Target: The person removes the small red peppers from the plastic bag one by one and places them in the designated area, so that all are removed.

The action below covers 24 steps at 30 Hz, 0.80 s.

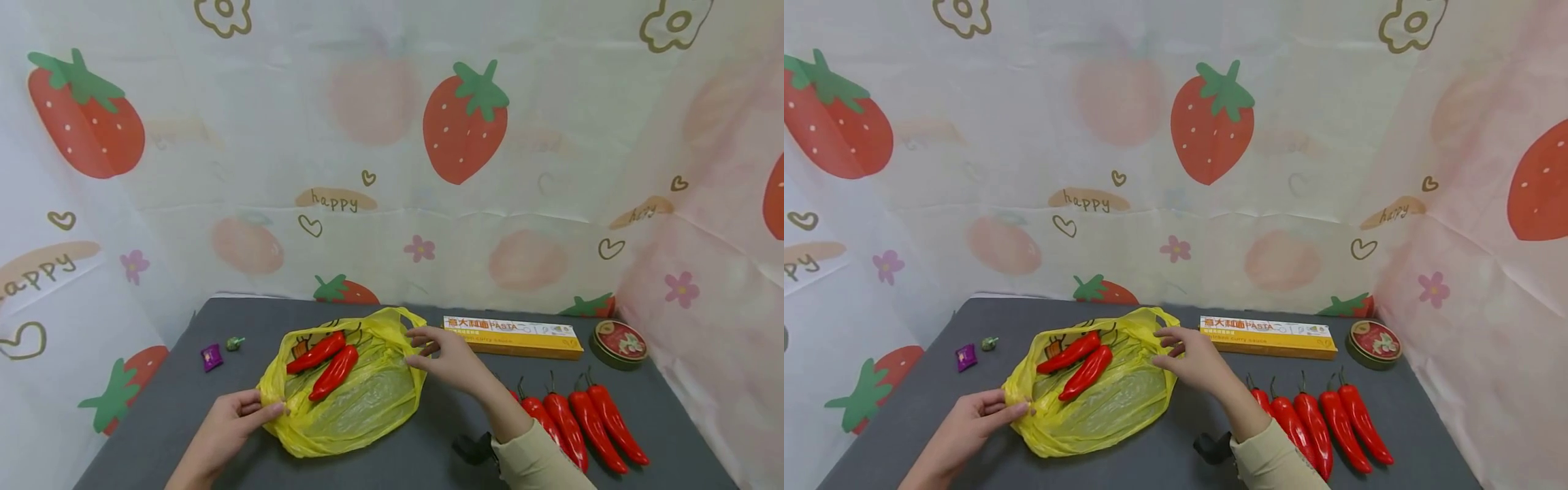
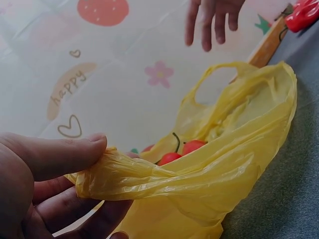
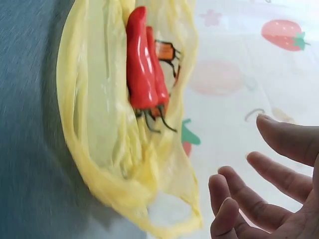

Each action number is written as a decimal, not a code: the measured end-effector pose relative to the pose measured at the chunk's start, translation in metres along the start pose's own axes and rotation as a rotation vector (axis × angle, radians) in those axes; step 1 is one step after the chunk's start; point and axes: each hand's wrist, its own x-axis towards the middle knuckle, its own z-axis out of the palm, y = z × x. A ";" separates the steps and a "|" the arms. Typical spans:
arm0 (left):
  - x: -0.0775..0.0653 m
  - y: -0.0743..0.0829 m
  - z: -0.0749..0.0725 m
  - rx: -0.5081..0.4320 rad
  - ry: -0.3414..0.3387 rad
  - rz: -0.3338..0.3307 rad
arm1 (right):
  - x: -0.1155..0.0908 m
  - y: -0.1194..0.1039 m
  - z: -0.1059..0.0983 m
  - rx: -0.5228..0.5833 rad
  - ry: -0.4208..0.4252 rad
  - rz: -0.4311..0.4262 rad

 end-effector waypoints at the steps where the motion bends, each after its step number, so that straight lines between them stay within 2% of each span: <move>1: 0.000 0.000 0.000 0.000 0.000 0.001 | 0.003 -0.001 0.003 0.019 -0.006 0.004; 9: 0.000 -0.001 0.000 0.009 0.002 -0.006 | 0.028 -0.003 0.027 0.072 -0.053 0.026; 18: 0.000 -0.004 -0.001 -0.002 0.015 -0.018 | 0.056 -0.007 0.056 0.119 -0.062 0.079; 24: 0.000 -0.003 -0.002 -0.002 0.011 -0.024 | 0.074 -0.005 0.075 0.190 -0.076 0.109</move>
